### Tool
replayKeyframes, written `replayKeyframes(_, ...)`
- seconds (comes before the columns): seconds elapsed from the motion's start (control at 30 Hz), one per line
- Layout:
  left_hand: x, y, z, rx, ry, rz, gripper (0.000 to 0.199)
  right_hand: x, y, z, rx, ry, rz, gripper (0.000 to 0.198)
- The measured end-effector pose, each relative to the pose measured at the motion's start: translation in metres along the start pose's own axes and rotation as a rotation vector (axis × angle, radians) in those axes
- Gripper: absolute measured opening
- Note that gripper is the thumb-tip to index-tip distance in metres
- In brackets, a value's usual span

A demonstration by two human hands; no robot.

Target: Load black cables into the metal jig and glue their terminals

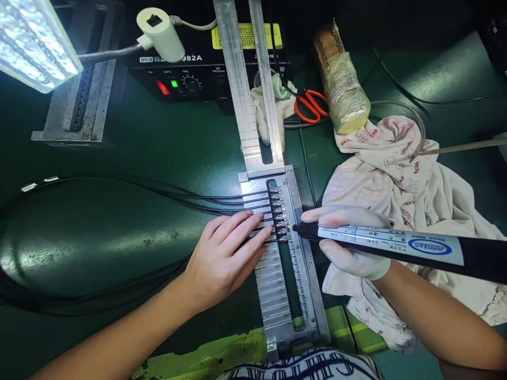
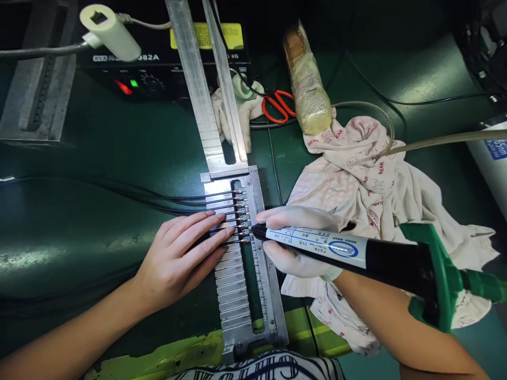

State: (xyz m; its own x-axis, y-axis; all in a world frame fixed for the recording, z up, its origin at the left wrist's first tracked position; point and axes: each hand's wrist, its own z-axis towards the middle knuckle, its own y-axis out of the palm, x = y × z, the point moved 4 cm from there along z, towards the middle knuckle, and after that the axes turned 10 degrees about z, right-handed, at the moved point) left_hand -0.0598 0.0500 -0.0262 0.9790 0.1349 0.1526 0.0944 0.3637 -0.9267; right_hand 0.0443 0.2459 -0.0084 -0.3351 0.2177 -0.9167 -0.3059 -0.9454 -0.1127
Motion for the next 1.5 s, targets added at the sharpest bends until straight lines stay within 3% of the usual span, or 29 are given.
replayKeyframes(0.97,0.0004,-0.0014,-0.0018,0.012,0.003,-0.009,0.035,0.0023,0.0011,-0.0011,0.021,0.039,0.000,0.027)
replayKeyframes(1.5,0.0005,-0.0010,-0.0012,0.014,0.002,-0.013,0.035,0.0009,-0.0005,-0.0019,-0.035,-0.044,-0.065,0.022)
